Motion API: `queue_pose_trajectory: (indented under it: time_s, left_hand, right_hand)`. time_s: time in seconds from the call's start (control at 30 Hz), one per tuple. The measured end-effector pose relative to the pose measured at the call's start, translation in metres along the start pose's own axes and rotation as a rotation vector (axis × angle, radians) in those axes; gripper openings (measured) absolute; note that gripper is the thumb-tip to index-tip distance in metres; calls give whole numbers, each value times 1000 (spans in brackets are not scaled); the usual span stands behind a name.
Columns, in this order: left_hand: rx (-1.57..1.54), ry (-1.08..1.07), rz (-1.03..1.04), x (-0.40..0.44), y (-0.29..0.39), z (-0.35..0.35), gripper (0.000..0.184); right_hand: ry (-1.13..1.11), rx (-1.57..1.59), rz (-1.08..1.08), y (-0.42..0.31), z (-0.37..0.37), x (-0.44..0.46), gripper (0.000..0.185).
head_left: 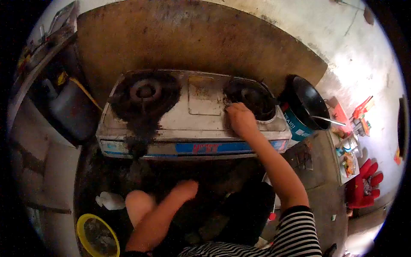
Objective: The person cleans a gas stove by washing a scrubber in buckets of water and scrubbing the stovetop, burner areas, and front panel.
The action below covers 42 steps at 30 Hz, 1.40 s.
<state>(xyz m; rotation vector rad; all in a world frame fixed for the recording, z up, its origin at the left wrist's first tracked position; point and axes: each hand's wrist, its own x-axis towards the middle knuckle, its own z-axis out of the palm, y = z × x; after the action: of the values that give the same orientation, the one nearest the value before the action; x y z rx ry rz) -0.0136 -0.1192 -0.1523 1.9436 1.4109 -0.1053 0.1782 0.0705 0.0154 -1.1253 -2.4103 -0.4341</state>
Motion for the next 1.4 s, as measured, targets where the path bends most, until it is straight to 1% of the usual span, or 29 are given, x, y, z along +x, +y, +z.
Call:
queue_pose_trajectory:
  time_s: [0.07,0.17,0.23,0.37,0.43,0.53,0.57,0.6,0.63,0.67,0.7,0.73,0.77,0.83,0.87,0.97,1.07,1.17,1.2,1.3,1.33,1.4]
  left_hand:
    - [16,-19,-31,11,-12,14,23]
    - [120,-94,-2,6,-7,3,24]
    - [142,-56,12,15,-16,17,26]
    - [192,15,42,12,-22,19,28]
    - [200,-2,39,10,-24,20,28]
    - [178,-58,27,11,-27,20,28]
    - [170,-83,27,12,-26,19,28]
    - [173,-104,5,11,-22,14,28]
    - [178,-122,-18,8,-15,6,28]
    - [183,-138,-41,8,-11,0,28]
    - [217,-164,-43,14,-13,-1,32]
    - [251,-193,-47,21,-19,2,36]
    - [284,-227,-53,22,-21,3,41]
    - [209,-177,-23,21,-28,9,36]
    - [165,-150,-9,20,-28,11,34]
    - [231,-80,18,18,-33,12,37]
    - [267,-108,33,18,-35,11,38]
    - [256,-135,4,7,-25,1,39]
    - [253,-130,9,3,-25,1,39]
    - [252,-135,7,-1,-31,8,39]
    - [259,-148,-2,3,-37,14,40]
    - [267,-178,-9,4,-39,18,40]
  right_hand:
    - [15,41,-12,12,-25,-32,19]
    - [-32,76,92,22,-55,-65,17]
    - [-21,34,127,30,-62,-80,15]
    - [-17,-30,204,34,-60,-94,13]
    - [11,19,189,28,-48,-91,12]
    - [96,85,145,-18,-29,-69,8]
    - [2,42,178,-36,-14,-63,9]
    - [217,115,-20,-49,-2,-55,17]
    - [161,174,9,-71,-2,-46,24]
    - [110,237,48,-92,-5,-36,25]
    - [68,193,47,-108,-7,-27,22]
    - [41,274,34,-116,3,-24,28]
    - [98,249,14,-121,1,-25,32]
    - [202,196,-25,-130,-6,-36,39]
    - [151,140,-38,-130,-11,-45,52]
    - [278,73,1,-123,-10,-77,53]
    - [196,9,183,-115,4,-115,54]
    - [194,-64,248,-109,18,-155,52]
    - [221,-47,267,-104,17,-164,52]
    - [259,-68,544,-88,6,-179,53]
    - [321,6,577,-88,7,-179,55]
    - [357,30,608,-101,22,-176,56]
